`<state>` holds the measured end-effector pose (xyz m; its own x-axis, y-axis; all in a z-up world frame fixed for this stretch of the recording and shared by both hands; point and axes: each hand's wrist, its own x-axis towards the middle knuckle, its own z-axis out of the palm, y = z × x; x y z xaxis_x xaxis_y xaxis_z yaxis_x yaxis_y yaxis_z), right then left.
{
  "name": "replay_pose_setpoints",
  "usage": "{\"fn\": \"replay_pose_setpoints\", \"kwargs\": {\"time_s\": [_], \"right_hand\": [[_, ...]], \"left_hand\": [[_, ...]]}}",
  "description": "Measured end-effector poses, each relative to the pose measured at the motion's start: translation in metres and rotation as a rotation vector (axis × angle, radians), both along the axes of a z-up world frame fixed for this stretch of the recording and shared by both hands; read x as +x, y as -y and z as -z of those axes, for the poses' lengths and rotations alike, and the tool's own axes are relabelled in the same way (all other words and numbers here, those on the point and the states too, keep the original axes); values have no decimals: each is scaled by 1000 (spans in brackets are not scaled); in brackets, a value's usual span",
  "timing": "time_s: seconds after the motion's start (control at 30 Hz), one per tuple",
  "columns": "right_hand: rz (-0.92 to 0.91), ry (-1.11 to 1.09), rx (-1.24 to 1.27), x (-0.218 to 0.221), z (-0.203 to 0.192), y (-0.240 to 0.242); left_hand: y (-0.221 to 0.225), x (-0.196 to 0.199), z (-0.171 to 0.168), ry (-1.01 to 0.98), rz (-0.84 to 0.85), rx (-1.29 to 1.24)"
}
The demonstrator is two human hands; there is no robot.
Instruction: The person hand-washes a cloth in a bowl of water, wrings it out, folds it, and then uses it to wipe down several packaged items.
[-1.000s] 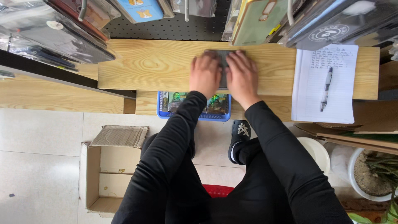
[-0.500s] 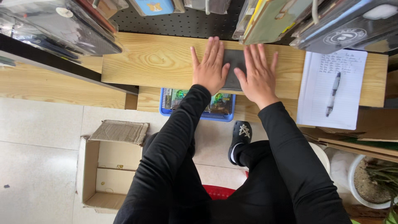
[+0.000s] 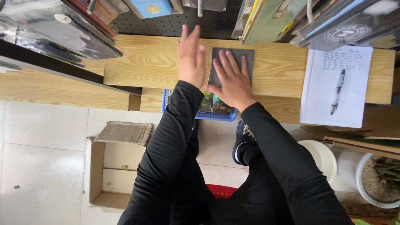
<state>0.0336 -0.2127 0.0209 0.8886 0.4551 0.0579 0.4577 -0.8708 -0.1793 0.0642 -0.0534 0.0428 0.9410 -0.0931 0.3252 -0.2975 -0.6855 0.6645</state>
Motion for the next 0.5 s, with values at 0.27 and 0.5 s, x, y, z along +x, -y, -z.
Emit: {"fn": "replay_pose_setpoints", "kwargs": {"time_s": [0.27,0.5], "right_hand": [[-60,243,34,-28,36,-17],[94,93,327,-72,9,-27]], "left_hand": [[-33,-68,-12,83,-291,-649],[-43,-91,27,-137,-375,-746]]}}
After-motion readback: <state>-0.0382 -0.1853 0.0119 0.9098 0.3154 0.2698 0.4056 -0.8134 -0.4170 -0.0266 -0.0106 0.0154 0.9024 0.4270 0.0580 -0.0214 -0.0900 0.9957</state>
